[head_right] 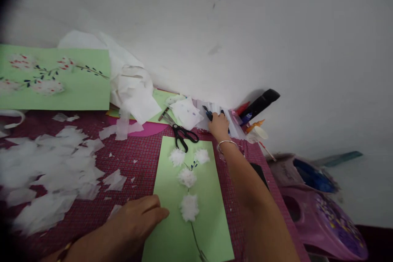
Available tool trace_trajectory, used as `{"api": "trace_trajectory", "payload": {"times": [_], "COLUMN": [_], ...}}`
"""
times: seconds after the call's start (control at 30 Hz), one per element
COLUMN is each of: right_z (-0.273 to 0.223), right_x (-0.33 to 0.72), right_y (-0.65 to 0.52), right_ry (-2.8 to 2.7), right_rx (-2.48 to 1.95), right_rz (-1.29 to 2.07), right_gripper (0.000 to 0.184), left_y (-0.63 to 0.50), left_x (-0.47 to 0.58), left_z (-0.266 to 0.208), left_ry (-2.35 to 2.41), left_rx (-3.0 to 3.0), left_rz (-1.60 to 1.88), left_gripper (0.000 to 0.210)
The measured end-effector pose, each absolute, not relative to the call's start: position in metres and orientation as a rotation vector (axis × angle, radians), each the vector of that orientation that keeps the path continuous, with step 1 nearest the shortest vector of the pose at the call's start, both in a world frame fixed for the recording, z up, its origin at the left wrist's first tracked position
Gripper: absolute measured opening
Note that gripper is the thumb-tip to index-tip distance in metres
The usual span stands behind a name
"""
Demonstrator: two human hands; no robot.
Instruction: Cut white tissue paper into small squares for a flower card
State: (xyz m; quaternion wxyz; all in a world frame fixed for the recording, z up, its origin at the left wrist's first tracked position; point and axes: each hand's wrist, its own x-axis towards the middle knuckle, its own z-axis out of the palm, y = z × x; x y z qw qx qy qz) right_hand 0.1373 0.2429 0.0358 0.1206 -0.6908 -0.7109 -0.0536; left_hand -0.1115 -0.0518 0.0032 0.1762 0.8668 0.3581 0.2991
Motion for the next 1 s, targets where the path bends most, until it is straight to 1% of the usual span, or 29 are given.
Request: {"api": "trace_trajectory", "payload": {"times": [0.1, 0.2, 0.27, 0.4, 0.53, 0.6, 0.7, 0.77, 0.87, 1.0], "right_z": [0.060, 0.086, 0.092, 0.071, 0.037, 0.031, 0.035, 0.039, 0.038, 0.026], "right_x": [0.140, 0.145, 0.146, 0.132, 0.116, 0.110, 0.094, 0.078, 0.051, 0.030], "right_y": [0.255, 0.271, 0.278, 0.274, 0.253, 0.243, 0.234, 0.232, 0.230, 0.231], "right_ry": [-2.033, -1.963, -1.938, -1.942, -1.994, -2.036, -2.133, -2.223, -2.334, -2.388], "right_rx": [-2.023, -2.024, -2.027, -2.068, -2.103, -2.091, -1.996, -1.888, -1.768, -1.783], "right_rz": [-0.182, -0.147, -0.088, 0.019, -0.004, -0.035, -0.082, -0.089, -0.069, -0.021], "right_gripper": [0.045, 0.048, 0.048, 0.045, 0.046, 0.045, 0.045, 0.049, 0.062, 0.077], "left_y": [-0.050, -0.050, -0.050, -0.050, -0.048, -0.047, -0.047, -0.047, -0.049, -0.047], "left_x": [-0.113, -0.114, -0.114, -0.113, -0.115, -0.117, -0.119, -0.119, -0.119, -0.120], "left_z": [0.003, 0.001, 0.001, 0.002, 0.003, 0.005, 0.010, 0.014, 0.019, 0.020], "left_ry": [0.990, 0.987, 0.963, 0.941, 0.952, 0.950, 0.964, 0.964, 0.944, 0.957], "left_rx": [2.398, 2.337, 2.303, 2.294, 2.309, 2.324, 2.392, 2.454, 2.533, 2.569], "left_rz": [0.959, 1.061, 1.093, 1.111, 1.067, 1.034, 1.044, 1.043, 1.046, 1.081], "left_gripper": [0.021, 0.024, 0.025, 0.025, 0.024, 0.023, 0.019, 0.018, 0.019, 0.017]}}
